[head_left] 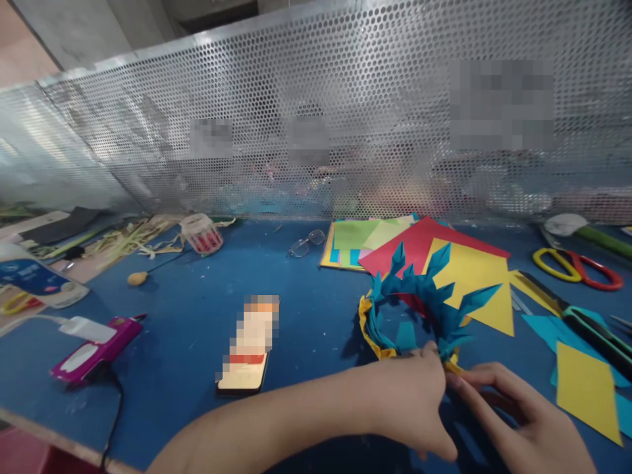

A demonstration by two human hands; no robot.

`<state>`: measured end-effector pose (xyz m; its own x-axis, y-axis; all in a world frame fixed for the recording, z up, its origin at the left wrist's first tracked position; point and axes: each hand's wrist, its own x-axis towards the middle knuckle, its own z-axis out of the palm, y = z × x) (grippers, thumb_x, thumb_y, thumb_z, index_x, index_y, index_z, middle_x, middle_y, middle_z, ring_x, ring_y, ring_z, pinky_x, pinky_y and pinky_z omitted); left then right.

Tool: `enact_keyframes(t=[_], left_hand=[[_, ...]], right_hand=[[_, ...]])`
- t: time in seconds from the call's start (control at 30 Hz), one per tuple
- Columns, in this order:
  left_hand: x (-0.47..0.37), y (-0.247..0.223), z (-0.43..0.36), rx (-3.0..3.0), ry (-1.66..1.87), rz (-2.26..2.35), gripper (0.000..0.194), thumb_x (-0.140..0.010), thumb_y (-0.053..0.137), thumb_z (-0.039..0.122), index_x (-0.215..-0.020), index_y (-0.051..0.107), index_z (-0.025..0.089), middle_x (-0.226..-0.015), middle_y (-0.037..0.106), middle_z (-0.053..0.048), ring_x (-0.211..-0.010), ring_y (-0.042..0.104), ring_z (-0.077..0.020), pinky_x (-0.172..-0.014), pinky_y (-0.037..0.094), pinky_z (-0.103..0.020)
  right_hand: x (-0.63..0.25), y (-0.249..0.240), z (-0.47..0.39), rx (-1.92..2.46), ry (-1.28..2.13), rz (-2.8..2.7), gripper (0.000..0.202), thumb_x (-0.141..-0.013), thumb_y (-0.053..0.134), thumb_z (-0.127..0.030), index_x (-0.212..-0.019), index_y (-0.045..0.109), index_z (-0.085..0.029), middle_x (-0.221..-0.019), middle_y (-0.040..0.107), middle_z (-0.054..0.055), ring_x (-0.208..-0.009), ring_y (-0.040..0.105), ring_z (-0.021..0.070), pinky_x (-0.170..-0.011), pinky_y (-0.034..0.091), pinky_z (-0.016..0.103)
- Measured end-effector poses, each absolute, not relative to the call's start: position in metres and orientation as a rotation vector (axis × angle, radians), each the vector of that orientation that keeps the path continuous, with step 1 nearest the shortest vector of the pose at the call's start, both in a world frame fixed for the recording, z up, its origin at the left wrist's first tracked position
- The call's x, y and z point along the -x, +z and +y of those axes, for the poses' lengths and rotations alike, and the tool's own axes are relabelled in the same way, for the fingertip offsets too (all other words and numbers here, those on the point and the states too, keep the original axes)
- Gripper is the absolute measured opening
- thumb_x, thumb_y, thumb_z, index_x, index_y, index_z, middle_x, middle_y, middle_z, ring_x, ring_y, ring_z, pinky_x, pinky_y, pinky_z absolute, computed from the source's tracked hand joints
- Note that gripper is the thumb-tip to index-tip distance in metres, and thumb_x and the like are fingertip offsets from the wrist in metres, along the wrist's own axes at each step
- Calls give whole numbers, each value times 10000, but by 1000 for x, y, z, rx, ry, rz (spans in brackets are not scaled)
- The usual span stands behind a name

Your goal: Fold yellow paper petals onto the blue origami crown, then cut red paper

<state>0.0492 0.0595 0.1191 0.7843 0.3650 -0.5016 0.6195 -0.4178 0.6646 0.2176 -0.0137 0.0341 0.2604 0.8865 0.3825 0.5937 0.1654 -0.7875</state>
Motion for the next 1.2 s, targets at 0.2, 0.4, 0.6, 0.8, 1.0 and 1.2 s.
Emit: enact_keyframes(t=[0.2, 0.4, 0.6, 0.8, 1.0, 1.2], left_hand=[[-51, 100, 65, -2060, -246, 707, 1133, -619, 707, 293, -1548, 114, 29, -1152, 678, -195, -909, 692, -286, -646, 544, -314], [-53, 95, 73, -1972, -300, 719, 1074, -587, 751, 308, -1494, 255, 16, -834, 721, -85, -776, 693, -275, -536, 499, -283], [-50, 99, 76, -1759, -344, 713, 1167, -568, 780, 277, -1525, 150, 59, -821, 727, -46, -789, 701, -252, -526, 478, -244], [-48, 98, 75, -1796, -320, 753, 1020, -550, 793, 309, -1438, 332, 111, -846, 710, -39, -738, 681, -233, -506, 434, -231], [-49, 91, 63, -1867, -166, 886, 680, -611, 724, 370, -1217, 467, 202, -843, 661, -33, -768, 653, -237, -501, 418, -235], [-50, 87, 61, -1922, -70, 868, 486, -650, 682, 338, -1073, 469, 226, -773, 606, 4, -757, 635, -212, -509, 399, -214]], right_hand=[[-216, 33, -11, 1533, 387, -1406, 242, -711, 686, -467, -626, 678, -241, -653, 701, 25, -546, 695, 168, -502, 525, 134], [-215, 32, -11, 1539, 348, -1388, 218, -710, 687, -458, -658, 685, -246, -668, 716, 19, -548, 700, 167, -507, 532, 135], [-215, 29, -13, 1556, 321, -1406, 192, -755, 657, -435, -713, 696, -252, -699, 736, 8, -549, 705, 150, -484, 516, 116], [-220, 28, -12, 1579, 299, -1418, 179, -759, 655, -431, -715, 718, -269, -691, 740, -17, -501, 687, 133, -461, 502, 107], [-222, 22, -12, 1578, 280, -1427, 199, -774, 648, -449, -716, 726, -276, -713, 744, -25, -533, 697, 133, -531, 537, 122], [-221, 21, -13, 1567, 249, -1443, 225, -783, 646, -475, -717, 727, -276, -721, 744, -20, -576, 709, 145, -561, 556, 143]])
